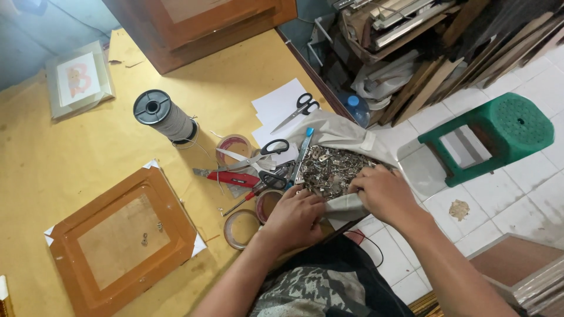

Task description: Attaching metal clips and hanging wire to the back of a wooden picture frame.

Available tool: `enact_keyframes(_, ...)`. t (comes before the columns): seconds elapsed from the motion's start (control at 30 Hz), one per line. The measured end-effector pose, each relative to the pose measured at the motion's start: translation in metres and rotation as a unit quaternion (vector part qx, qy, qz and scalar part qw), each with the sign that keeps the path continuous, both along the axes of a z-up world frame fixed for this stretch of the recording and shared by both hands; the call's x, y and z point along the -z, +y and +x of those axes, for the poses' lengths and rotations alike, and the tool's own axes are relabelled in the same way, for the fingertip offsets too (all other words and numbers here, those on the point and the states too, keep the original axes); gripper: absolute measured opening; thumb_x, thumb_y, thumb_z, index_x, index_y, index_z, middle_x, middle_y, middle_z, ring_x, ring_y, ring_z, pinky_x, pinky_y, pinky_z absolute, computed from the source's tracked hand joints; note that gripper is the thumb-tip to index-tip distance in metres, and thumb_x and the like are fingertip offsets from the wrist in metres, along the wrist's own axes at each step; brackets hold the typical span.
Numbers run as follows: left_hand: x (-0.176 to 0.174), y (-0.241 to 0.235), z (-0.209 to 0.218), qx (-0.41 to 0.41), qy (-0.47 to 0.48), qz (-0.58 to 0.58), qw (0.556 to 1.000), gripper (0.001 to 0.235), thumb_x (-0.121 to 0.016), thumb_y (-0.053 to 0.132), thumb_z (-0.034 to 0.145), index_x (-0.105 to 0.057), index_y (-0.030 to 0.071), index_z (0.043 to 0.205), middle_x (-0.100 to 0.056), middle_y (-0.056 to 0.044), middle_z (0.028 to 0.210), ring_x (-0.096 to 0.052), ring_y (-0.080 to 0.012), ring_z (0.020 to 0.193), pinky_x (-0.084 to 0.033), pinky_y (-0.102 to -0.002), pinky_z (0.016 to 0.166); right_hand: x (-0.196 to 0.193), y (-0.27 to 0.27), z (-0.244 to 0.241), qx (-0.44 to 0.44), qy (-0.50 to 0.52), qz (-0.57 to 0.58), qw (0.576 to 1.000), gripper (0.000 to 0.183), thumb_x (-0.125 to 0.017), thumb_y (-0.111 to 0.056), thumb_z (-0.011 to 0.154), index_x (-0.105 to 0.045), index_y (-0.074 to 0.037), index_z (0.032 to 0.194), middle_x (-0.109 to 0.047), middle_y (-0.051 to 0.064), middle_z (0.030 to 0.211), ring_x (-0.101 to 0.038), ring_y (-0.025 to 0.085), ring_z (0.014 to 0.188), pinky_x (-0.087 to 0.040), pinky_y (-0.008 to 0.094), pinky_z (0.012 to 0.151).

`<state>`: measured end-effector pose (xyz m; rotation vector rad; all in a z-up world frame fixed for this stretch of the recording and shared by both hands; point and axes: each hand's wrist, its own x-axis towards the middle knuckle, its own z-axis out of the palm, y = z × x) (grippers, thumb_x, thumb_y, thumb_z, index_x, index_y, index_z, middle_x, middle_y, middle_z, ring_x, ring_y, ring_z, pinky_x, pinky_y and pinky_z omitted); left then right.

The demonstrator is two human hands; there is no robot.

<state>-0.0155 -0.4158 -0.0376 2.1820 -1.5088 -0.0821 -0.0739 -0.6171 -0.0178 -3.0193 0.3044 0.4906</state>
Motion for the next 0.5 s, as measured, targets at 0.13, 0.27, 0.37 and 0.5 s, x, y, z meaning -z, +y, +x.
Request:
enact_keyframes(0.13, 0.003, 0.002, -0.001, 0.005, 0.008, 0.016, 1.0, 0.018, -0.051, 0.032, 0.057, -0.054, 0.016, 0.066, -0.063, -0.003, 0.085, -0.058, -0.0211, 0.085, -0.032, -0.045, 0.093, 0.0, 0.009, 0.011, 0.008, -0.064, 0.01, 0.998, 0.029, -0.049, -0.023, 0.074, -0.06, -0.041, 0.093, -0.056, -0.015, 0.096, -0.05, 0.012, 0.098, -0.044, 0.037, 0.084)
enact_keyframes(0.27, 0.012, 0.003, -0.001, 0.013, 0.016, 0.041, 0.999, 0.028, -0.049, 0.033, 0.059, -0.061, 0.015, 0.076, -0.064, -0.006, 0.089, -0.058, -0.0226, 0.091, -0.027, -0.049, 0.098, -0.01, 0.03, 0.017, -0.113, -0.046, 0.051, 0.991, 0.035, -0.054, -0.016, 0.074, -0.06, -0.038, 0.1, -0.046, -0.016, 0.117, -0.041, 0.018, 0.108, -0.04, 0.044, 0.087)
enact_keyframes(0.37, 0.016, 0.004, -0.001, 0.019, 0.015, 0.033, 0.999, 0.023, -0.049, 0.032, 0.059, -0.057, 0.015, 0.07, -0.063, -0.006, 0.087, -0.057, -0.0229, 0.091, -0.027, -0.049, 0.098, -0.008, 0.027, 0.017, -0.089, -0.032, -0.002, 0.996, 0.029, -0.053, -0.018, 0.074, -0.061, -0.038, 0.094, -0.047, -0.018, 0.114, -0.039, 0.015, 0.107, -0.037, 0.04, 0.086)
enact_keyframes(0.5, 0.029, 0.003, 0.002, 0.011, 0.013, 0.021, 1.0, 0.021, -0.05, 0.032, 0.06, -0.057, 0.015, 0.07, -0.062, -0.005, 0.091, -0.055, -0.0218, 0.095, -0.031, -0.043, 0.097, 0.003, 0.012, 0.019, 0.014, -0.065, -0.053, 0.996, 0.013, -0.051, -0.029, 0.077, -0.061, -0.037, 0.078, -0.051, -0.02, 0.102, -0.04, 0.01, 0.104, -0.033, 0.036, 0.087)
